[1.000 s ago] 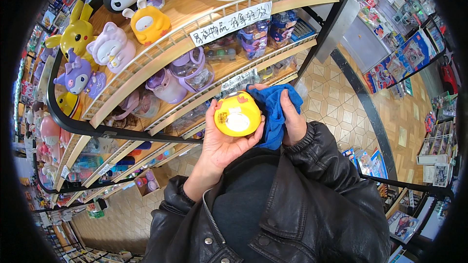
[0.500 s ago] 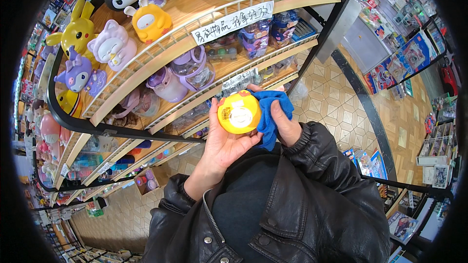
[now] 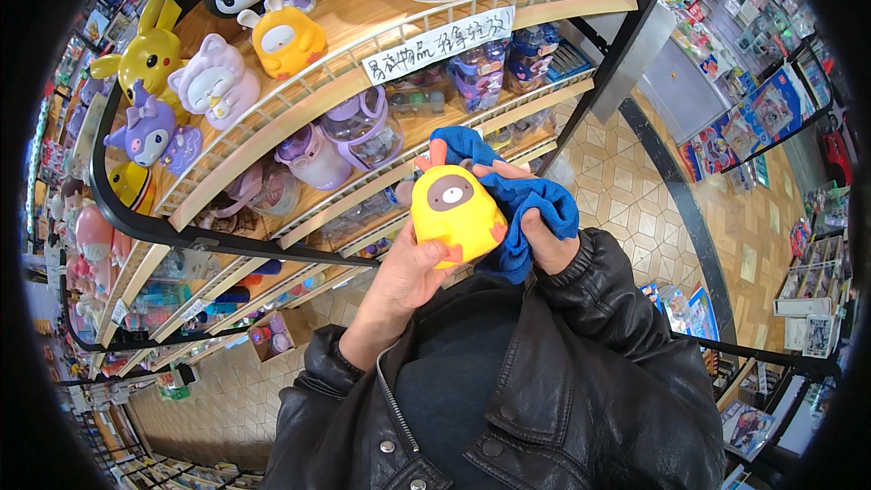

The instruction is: The person wipes several small character figurines on a store shelf using a blue cloth. They pick up each item, wipe it, and place it back on the shelf.

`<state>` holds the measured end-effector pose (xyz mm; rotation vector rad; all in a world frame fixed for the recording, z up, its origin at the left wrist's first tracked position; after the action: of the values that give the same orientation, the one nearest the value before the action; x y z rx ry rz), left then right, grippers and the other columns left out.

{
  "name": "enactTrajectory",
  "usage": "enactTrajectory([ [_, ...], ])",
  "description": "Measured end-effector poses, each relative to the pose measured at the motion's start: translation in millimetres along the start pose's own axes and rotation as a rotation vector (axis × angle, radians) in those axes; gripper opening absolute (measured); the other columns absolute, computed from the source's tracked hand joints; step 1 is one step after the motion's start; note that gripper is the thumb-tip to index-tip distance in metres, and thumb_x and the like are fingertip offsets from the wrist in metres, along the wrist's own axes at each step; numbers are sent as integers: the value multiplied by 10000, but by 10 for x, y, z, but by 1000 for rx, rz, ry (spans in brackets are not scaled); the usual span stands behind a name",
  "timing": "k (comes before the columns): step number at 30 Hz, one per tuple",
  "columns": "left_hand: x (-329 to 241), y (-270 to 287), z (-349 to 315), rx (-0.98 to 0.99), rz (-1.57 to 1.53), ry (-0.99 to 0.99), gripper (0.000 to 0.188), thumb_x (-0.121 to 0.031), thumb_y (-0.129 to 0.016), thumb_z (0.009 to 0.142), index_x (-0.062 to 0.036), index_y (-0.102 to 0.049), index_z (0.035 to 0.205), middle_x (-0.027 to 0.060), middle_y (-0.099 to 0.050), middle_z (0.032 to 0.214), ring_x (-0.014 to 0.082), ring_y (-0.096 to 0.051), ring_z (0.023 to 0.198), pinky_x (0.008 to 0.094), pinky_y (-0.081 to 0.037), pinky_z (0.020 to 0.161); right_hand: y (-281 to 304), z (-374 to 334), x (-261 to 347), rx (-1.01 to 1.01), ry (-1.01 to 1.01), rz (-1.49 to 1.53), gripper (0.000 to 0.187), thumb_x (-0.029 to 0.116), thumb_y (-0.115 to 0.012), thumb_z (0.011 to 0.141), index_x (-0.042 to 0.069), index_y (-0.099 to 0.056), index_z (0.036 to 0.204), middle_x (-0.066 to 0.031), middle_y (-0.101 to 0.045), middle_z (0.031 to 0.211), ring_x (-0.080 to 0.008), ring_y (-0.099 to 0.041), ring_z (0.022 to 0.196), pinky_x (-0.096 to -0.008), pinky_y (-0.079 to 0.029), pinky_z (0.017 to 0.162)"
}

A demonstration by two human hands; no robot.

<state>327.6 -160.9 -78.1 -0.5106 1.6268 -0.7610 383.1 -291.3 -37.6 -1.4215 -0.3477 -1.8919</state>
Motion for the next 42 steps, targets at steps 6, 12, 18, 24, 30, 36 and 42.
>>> enactTrajectory([
  [6, -56, 9, -45, 43, -28, -10, 939, -10, -891, 663, -39, -380, 1450, 97, -545, 1356, 222, -572, 1233, 377, -538, 981, -8, 10, 147, 37, 141, 36, 648, 522, -387, 1035, 13, -473, 1427, -206, -393, 1525, -319, -350, 1436, -424, -258, 1182],
  [12, -78, -116, -37, 93, 113, 11, 1040, 10, -889, 648, -71, -315, 1512, 67, -496, 1419, 206, -543, 1264, 368, -515, 1001, -16, 16, 226, 88, 93, 137, 746, 608, -317, 1015, 31, -428, 1475, -187, -234, 1606, -330, -273, 1472, -432, -226, 1190],
  [18, -207, -306, -6, 120, 374, -85, 1066, 47, -864, 677, -131, -271, 1545, 53, -448, 1441, 174, -470, 1291, 335, -438, 1050, -198, 43, 352, 110, 269, -518, 815, 181, -759, 830, 66, -334, 1516, -204, -302, 1548, -384, -316, 1432, -438, -265, 1160],
  [24, -239, -349, 21, 57, 423, -85, 1027, 6, -884, 685, -127, -299, 1518, 55, -464, 1399, 170, -487, 1262, 327, -422, 1060, -176, 46, 361, 59, 252, -566, 770, 120, -758, 824, 84, -382, 1494, -193, -404, 1438, -364, -437, 1316, -411, -347, 1110],
  [30, -460, -546, 146, 88, 786, -307, 1070, -74, -947, 604, -103, -311, 1465, 66, -456, 1392, 182, -476, 1269, 326, -409, 1062, -127, 57, 509, -45, 359, -627, 643, 232, -718, 902, 57, -420, 1445, -179, -434, 1395, -311, -469, 1282, -400, -378, 1084],
  [36, -717, -683, 262, 95, 872, -444, 922, -102, -899, 660, -80, -367, 1413, 80, -507, 1330, 183, -519, 1228, 332, -452, 1028, -39, 268, 812, -63, 417, -583, 486, 204, -633, 966, 42, -459, 1390, -178, -469, 1372, -280, -522, 1234, -394, -398, 1078],
  [42, -981, -373, 71, -69, 339, -556, 847, 45, -802, 696, -77, -360, 1407, 87, -549, 1291, 213, -575, 1198, 375, -480, 1021, 64, 1056, 1067, -135, 413, -371, 519, 44, -628, 947, 42, -375, 1400, -132, -549, 1281, -217, -547, 1185, -364, -441, 1028],
])
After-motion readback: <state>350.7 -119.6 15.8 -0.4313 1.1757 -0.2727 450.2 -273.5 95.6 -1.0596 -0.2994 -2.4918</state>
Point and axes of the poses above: each hand's wrist, its own z-axis towards the middle knuckle, its own y-axis out of the back of the hand, x = y × z, the point moved 8 cm from there along z, towards the middle knuckle
